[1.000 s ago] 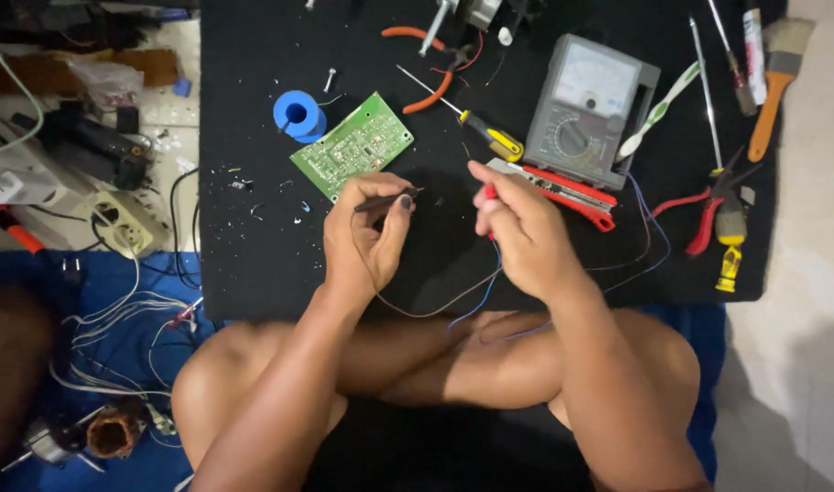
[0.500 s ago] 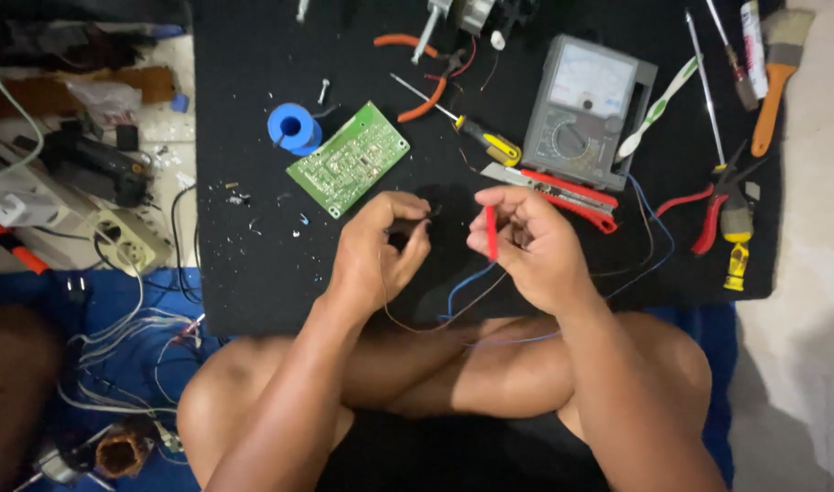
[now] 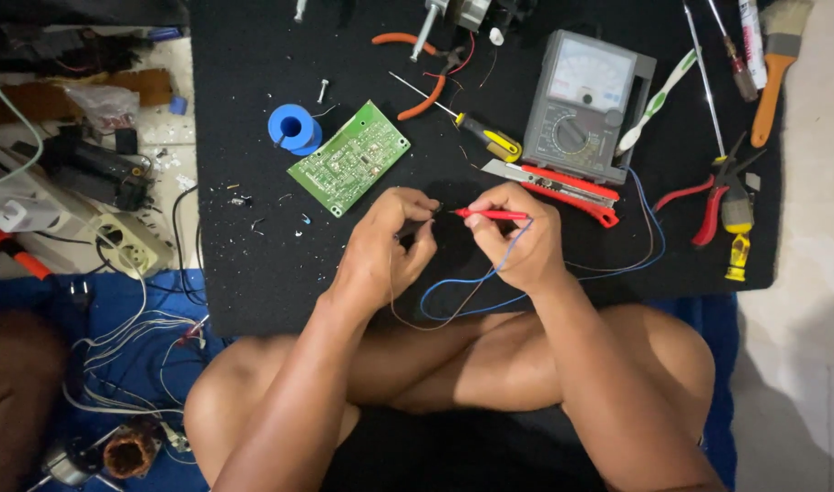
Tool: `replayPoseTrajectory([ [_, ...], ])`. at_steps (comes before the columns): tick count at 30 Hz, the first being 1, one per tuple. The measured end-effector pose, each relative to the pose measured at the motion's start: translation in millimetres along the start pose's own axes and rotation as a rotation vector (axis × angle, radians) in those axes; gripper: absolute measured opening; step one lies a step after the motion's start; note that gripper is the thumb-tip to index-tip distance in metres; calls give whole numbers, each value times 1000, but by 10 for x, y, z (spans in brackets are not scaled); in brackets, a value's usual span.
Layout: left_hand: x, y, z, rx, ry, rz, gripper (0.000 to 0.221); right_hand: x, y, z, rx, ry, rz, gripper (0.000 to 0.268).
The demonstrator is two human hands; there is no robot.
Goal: A person is inspecting a circuit board, testing components with a multimeter, and soldering joints.
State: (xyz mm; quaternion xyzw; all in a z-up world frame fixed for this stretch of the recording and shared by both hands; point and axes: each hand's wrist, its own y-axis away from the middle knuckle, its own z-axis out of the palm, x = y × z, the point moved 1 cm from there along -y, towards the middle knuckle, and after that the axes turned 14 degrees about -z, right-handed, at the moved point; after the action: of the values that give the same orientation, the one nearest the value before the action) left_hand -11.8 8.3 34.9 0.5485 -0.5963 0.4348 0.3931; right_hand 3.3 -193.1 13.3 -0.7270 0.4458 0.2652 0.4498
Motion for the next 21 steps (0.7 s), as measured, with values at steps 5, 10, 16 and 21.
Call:
replayPoseTrajectory([
  [5, -2, -18, 5, -7, -33, 18, 12, -41, -5, -12, -14, 57, -30, 6],
  [10, 28, -15, -2, -34, -23, 10, 15, -74, -26, -5, -3, 42, -47, 5],
  [16, 88, -26, -13, -27, -63, 21, 15, -110, -48, -4, 16, 38, -60, 4],
  [21, 98, -26, -14, -28, -67, 29, 15, -132, -62, 10, 15, -11, -36, 4],
])
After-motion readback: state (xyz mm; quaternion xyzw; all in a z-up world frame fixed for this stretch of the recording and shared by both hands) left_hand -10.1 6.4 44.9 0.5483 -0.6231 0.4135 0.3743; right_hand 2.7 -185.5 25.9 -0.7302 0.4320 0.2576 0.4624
